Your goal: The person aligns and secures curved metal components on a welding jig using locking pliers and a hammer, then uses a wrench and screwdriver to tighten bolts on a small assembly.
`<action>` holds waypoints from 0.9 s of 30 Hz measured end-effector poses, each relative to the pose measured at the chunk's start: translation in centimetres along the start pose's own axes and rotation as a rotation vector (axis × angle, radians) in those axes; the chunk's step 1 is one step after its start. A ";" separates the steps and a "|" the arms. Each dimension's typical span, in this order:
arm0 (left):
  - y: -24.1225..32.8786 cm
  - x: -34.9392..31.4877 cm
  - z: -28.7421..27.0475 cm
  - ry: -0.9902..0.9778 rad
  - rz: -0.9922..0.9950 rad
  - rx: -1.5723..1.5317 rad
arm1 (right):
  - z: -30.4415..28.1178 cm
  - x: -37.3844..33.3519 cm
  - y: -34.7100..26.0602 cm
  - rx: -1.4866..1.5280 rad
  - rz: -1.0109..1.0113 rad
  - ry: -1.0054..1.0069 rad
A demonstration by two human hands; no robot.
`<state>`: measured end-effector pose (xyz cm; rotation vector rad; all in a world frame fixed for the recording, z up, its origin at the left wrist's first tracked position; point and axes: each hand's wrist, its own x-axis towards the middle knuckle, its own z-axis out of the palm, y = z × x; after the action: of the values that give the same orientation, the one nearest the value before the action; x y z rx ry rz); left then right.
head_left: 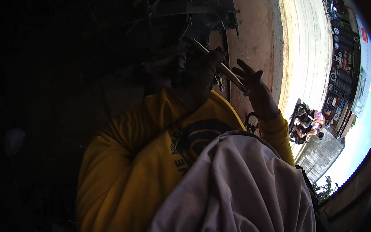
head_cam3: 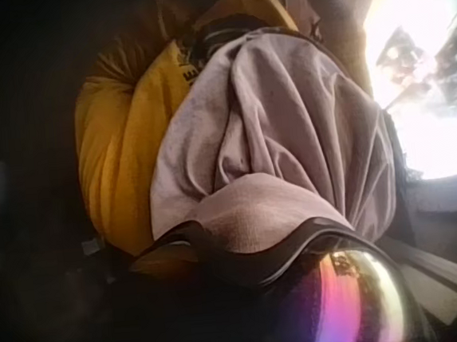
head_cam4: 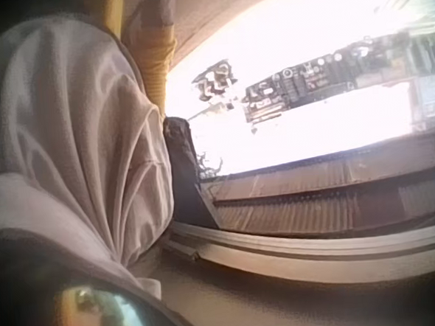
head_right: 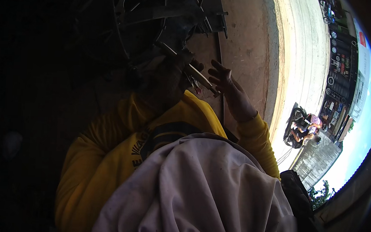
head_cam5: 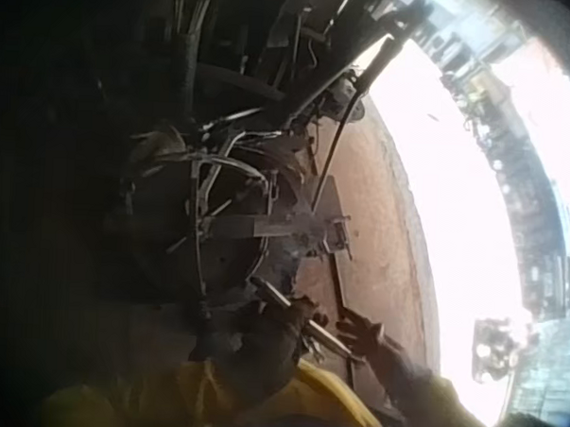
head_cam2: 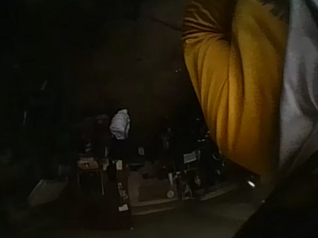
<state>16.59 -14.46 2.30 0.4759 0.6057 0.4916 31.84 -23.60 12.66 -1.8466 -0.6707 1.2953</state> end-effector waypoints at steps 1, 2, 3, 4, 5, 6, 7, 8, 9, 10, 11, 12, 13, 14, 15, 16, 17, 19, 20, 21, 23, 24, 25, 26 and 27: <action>0.2 0.0 -0.2 -0.028 0.069 0.095 | 0.1 0.9 -0.2 0.054 0.169 -0.190; 2.0 -0.4 0.4 -0.038 -0.049 0.033 | 0.2 1.4 -0.3 0.111 0.338 -0.379; 2.9 -0.7 0.7 -0.047 -0.167 -0.029 | 0.4 1.6 -0.3 0.111 0.339 -0.380; 2.8 -1.1 0.5 -0.043 -0.169 -0.034 | 0.9 1.6 -0.4 0.138 0.376 -0.396; 2.7 -1.4 0.3 -0.039 0.004 0.231 | 1.2 1.7 -0.6 0.165 0.414 -0.412; 2.4 -1.4 0.2 -0.042 0.089 0.362 | 1.2 2.1 -1.0 0.165 0.419 -0.413; 2.3 -1.4 0.0 -0.029 0.179 0.493 | 1.3 2.9 -1.8 0.098 0.458 -0.467; 2.0 -0.9 -0.2 -0.001 0.022 0.265 | 1.3 3.7 -2.2 0.031 0.496 -0.520; 1.9 -0.5 -0.2 0.025 -0.132 0.036 | 1.3 4.1 -2.4 0.028 0.497 -0.525; 1.9 -0.4 -0.1 0.028 -0.131 0.032 | 1.1 4.4 -2.6 0.008 0.516 -0.537; 2.0 -0.3 0.0 0.079 -0.185 -0.123 | 1.0 4.6 -2.8 -0.011 0.534 -0.549; 2.2 -0.2 0.2 0.129 -0.238 -0.280 | 1.2 4.7 -3.0 -0.015 0.536 -0.552; 2.2 -0.1 0.4 0.131 -0.239 -0.284 | 1.4 4.7 -3.3 -0.070 0.537 -0.533; 2.1 0.0 0.6 0.164 -0.244 -0.306 | 1.6 4.7 -3.5 -0.126 0.537 -0.515; 2.1 0.1 0.6 0.181 -0.247 -0.319 | 1.5 4.9 -3.7 -0.128 0.541 -0.515; 2.1 0.0 0.7 0.199 -0.247 -0.332 | 1.3 5.0 -3.9 -0.148 0.534 -0.533; 2.1 0.0 0.6 0.187 -0.220 -0.283 | 1.2 5.1 -4.0 -0.168 0.526 -0.551; 2.0 0.2 0.3 0.176 -0.190 -0.236 | 1.1 5.5 -4.5 -0.210 0.499 -0.564; 1.7 0.5 0.0 0.163 -0.175 -0.200 | 1.1 5.6 -4.7 -0.249 0.471 -0.576; 1.3 0.8 -0.3 0.151 -0.159 -0.165 | 0.9 5.8 -4.6 -0.253 0.471 -0.578; 0.7 0.9 0.0 0.213 -0.141 -0.194 | 0.7 5.9 -4.3 -0.281 0.384 -0.625; 0.4 1.0 0.2 0.274 -0.123 -0.221 | 0.9 6.1 -4.5 -0.283 0.386 -0.627; 0.8 1.0 0.5 0.275 -0.128 -0.218 | 1.0 6.4 -4.9 -0.254 0.493 -0.628; 1.7 0.8 1.0 0.267 -0.186 -0.313 | 1.3 6.7 -5.3 -0.230 0.599 -0.630; 2.4 0.5 1.4 0.258 -0.244 -0.408 | 1.6 6.8 -5.6 -0.228 0.602 -0.631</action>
<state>17.11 -12.64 4.43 -0.0515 0.7771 0.4319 32.68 -14.73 13.36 -1.8905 -0.6109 2.3350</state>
